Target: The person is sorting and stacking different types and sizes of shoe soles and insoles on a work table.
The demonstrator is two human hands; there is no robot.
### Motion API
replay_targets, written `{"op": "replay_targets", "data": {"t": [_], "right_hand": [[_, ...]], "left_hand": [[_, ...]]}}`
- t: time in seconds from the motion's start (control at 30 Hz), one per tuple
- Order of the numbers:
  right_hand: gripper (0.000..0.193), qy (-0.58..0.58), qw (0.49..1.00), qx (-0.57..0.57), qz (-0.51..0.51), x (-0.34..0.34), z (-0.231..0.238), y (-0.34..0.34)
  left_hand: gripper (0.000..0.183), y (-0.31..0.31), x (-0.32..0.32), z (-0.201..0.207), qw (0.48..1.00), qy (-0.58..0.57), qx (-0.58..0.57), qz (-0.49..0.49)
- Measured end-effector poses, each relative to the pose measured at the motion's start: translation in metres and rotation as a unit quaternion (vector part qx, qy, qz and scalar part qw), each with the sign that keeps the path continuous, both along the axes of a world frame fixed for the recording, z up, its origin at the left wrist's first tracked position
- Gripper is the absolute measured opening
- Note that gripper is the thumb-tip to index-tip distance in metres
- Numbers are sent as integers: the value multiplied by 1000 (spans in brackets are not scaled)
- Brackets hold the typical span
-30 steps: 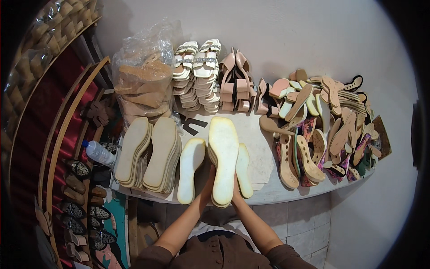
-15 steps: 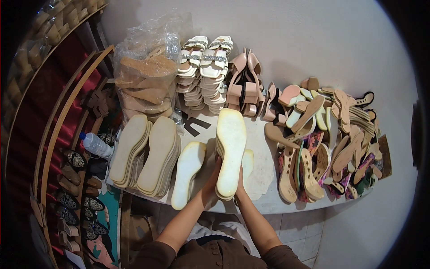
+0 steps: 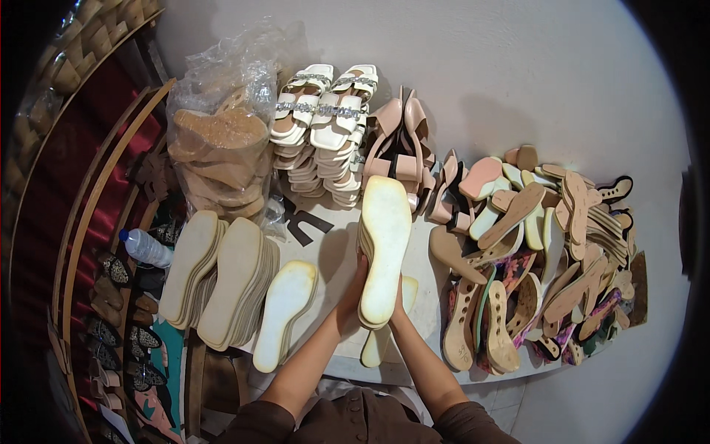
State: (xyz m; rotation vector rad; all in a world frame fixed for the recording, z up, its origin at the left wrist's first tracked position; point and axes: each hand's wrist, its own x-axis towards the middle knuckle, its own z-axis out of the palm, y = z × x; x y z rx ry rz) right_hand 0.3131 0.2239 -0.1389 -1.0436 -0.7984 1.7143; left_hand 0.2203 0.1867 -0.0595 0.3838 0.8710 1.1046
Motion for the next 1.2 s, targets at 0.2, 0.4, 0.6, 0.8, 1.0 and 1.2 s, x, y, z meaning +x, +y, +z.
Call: {"op": "replay_targets", "data": {"t": [0.2, 0.4, 0.6, 0.8, 1.0, 1.2], "right_hand": [[35, 168, 979, -74, -88, -5, 10, 18], [34, 145, 983, -78, -82, -3, 14, 20], [35, 130, 987, -58, -69, -3, 7, 32], [43, 157, 980, -95, -75, -7, 2, 40], [42, 161, 977, -83, -110, -9, -12, 43], [51, 128, 989, -30, -75, -8, -17, 45]], "left_hand": [[62, 24, 3, 5, 1000, -13, 0, 8], [61, 37, 3, 7, 1000, -21, -4, 10], [61, 48, 2, -13, 1000, 6, 23, 3], [63, 61, 1, -25, 999, -21, 31, 0], [64, 57, 0, -41, 998, -49, 41, 2], [66, 71, -4, -47, 996, -75, 50, 10]]}}
